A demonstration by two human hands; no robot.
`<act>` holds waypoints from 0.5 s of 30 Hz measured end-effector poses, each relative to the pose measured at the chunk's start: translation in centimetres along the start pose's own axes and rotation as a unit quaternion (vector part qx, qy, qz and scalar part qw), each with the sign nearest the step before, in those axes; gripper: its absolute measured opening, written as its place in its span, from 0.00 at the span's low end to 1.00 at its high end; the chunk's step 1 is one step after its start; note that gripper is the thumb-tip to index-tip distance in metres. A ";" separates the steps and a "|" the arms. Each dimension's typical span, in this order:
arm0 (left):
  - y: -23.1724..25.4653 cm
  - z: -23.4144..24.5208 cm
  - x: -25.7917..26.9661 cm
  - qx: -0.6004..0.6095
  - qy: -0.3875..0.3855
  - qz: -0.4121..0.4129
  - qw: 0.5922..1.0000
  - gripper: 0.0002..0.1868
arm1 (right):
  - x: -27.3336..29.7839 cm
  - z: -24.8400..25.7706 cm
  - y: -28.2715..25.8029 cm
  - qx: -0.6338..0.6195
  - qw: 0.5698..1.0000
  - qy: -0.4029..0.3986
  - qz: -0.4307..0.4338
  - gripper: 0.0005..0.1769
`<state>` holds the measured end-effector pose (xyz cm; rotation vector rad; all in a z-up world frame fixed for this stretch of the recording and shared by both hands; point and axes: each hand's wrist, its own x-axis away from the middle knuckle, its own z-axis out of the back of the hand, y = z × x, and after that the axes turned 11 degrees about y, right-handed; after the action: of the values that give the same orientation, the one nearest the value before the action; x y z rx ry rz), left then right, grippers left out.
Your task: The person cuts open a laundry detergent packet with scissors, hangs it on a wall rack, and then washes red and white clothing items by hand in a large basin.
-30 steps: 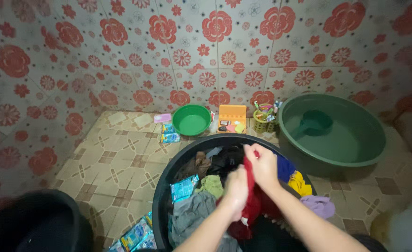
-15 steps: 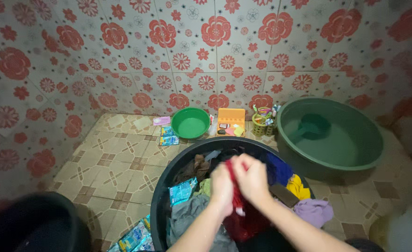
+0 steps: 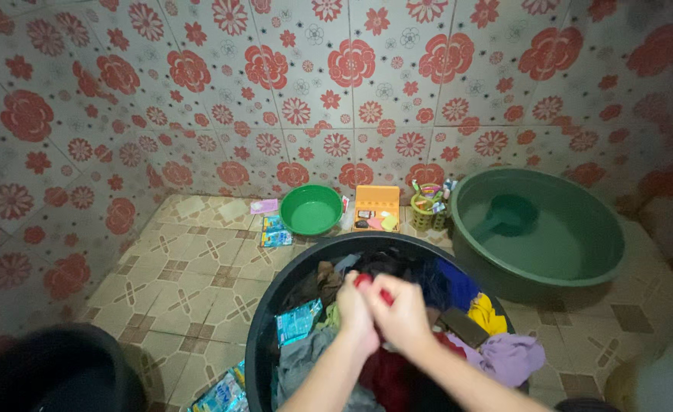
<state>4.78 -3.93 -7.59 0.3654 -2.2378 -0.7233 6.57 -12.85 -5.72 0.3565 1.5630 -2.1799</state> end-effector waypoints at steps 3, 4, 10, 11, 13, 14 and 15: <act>-2.3 -0.7 1.9 -0.146 -0.010 -0.030 0.989 0.20 | -4.7 2.0 0.9 0.063 0.992 0.060 -0.095 0.20; -2.5 -0.5 2.3 -0.205 -0.035 -0.069 0.976 0.20 | -4.3 1.7 0.6 0.049 0.992 0.061 -0.095 0.20; -0.5 1.2 -0.8 0.071 -0.039 0.010 0.997 0.22 | 0.9 0.1 -1.8 -0.011 1.000 0.005 -0.013 0.20; -1.0 0.9 -0.4 0.001 -0.022 0.027 0.999 0.21 | -1.2 0.4 -1.4 -0.007 0.999 0.028 -0.019 0.19; -3.4 0.3 0.7 -0.136 0.016 0.061 0.989 0.20 | -3.5 1.3 -0.1 0.025 0.997 0.050 -0.057 0.19; -3.3 0.5 0.5 -0.172 -0.007 0.011 0.985 0.20 | -4.4 2.0 0.3 0.052 0.993 0.051 -0.088 0.21; -3.2 0.9 0.1 -0.209 -0.030 -0.038 0.977 0.20 | -4.8 2.2 0.5 0.079 0.988 0.051 -0.119 0.22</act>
<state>4.20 -6.19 -9.89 0.2227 -2.0662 -1.2298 11.07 -14.13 -3.30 0.3510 1.5585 -2.5143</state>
